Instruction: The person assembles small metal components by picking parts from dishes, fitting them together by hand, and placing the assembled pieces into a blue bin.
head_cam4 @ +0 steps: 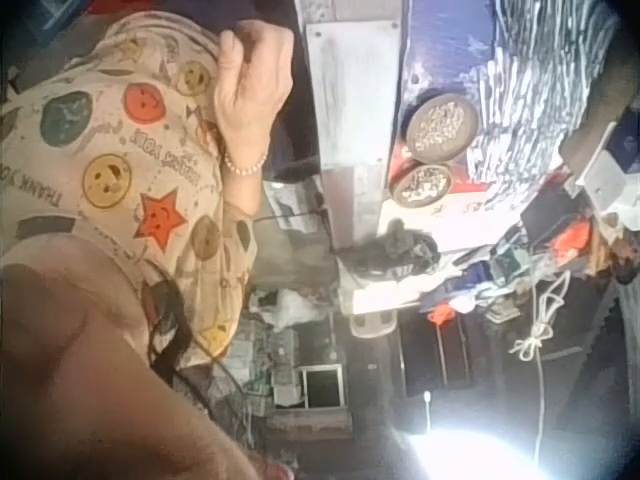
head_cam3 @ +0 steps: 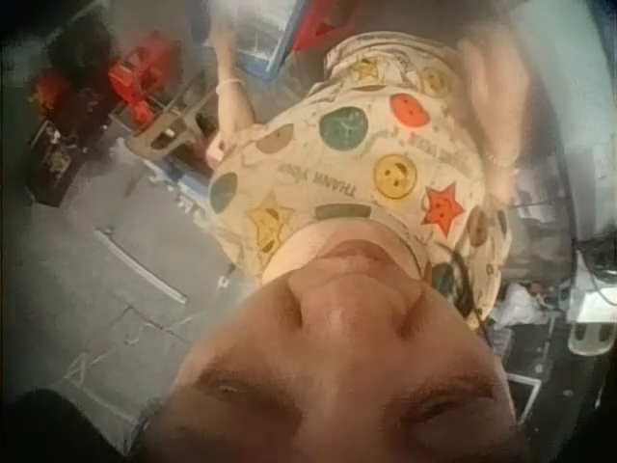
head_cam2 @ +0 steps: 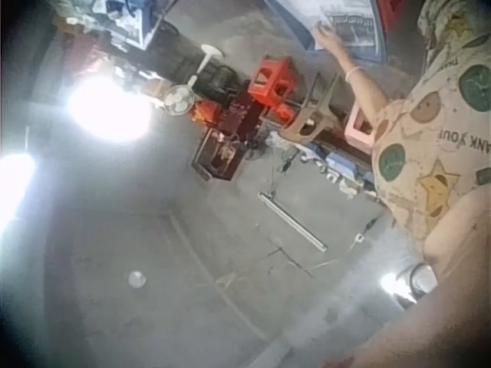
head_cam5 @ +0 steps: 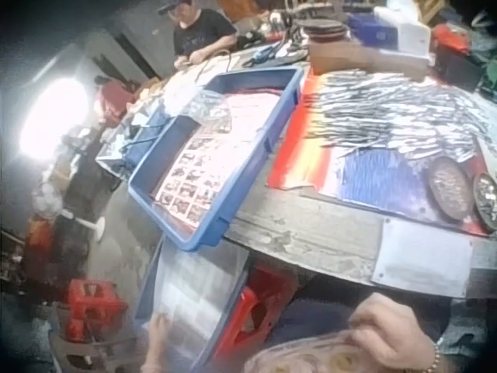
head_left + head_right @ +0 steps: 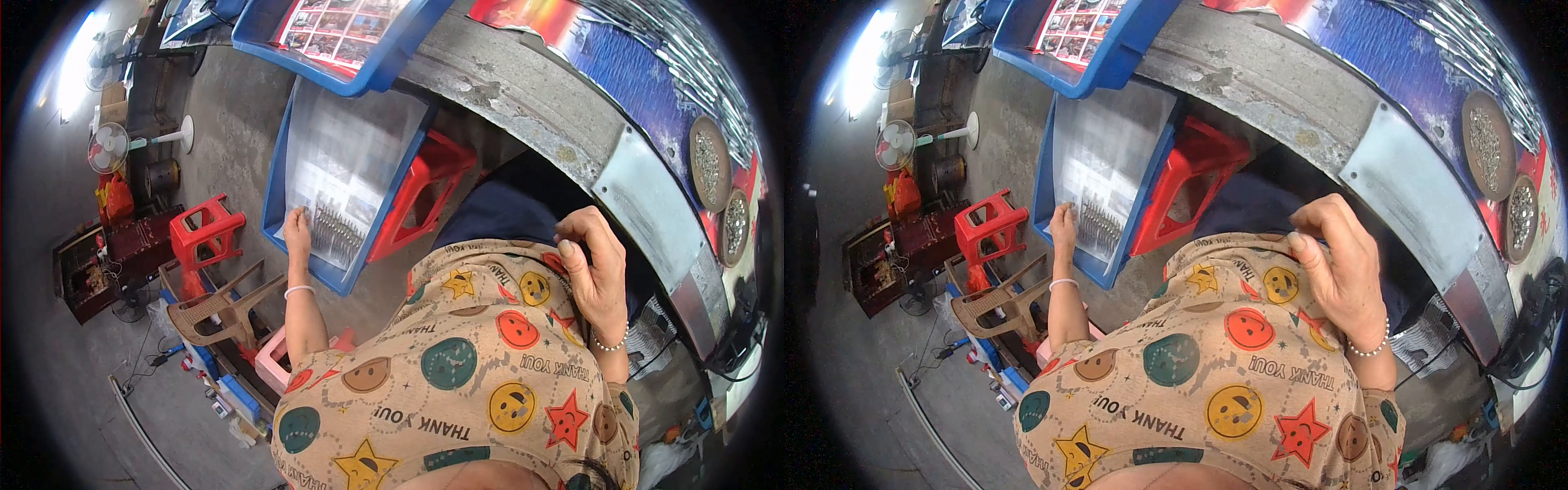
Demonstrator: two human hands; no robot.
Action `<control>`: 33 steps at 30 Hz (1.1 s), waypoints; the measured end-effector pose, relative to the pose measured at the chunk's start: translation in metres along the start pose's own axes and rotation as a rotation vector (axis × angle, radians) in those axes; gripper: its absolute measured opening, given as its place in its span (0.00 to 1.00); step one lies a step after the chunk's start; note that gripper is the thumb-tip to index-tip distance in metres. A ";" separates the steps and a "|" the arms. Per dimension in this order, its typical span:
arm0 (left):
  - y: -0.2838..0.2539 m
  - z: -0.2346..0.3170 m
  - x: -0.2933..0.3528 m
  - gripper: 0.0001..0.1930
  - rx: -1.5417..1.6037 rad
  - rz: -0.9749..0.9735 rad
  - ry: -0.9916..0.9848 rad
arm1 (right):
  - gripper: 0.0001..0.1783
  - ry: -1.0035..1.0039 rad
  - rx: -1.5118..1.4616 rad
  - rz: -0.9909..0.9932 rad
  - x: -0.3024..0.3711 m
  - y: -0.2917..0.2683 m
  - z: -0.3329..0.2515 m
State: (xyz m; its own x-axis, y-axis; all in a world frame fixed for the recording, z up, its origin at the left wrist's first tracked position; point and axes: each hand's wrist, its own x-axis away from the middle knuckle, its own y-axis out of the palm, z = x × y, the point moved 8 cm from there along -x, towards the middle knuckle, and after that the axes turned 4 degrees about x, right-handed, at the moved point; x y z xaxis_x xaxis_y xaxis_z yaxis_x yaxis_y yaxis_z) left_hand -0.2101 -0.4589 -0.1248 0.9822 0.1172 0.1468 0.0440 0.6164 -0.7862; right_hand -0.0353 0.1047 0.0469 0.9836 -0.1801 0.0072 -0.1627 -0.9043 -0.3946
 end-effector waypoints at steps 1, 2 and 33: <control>-0.002 -0.006 -0.002 0.09 0.001 0.005 0.000 | 0.11 0.008 0.011 -0.008 0.000 0.002 0.000; -0.003 -0.007 -0.003 0.09 -0.063 -0.008 0.062 | 0.11 0.015 0.021 -0.016 -0.001 0.004 -0.001; 0.046 0.523 0.187 0.02 1.501 -0.955 1.035 | 0.09 -0.049 0.192 -0.210 0.015 0.015 0.026</control>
State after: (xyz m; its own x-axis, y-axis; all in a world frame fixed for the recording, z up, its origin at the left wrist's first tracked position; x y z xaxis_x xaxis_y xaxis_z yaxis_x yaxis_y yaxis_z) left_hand -0.1205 -0.0011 0.1805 0.4843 -0.6175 -0.6198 0.8723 0.2862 0.3965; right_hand -0.0213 0.0980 0.0174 0.9975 0.0265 0.0648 0.0582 -0.8294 -0.5556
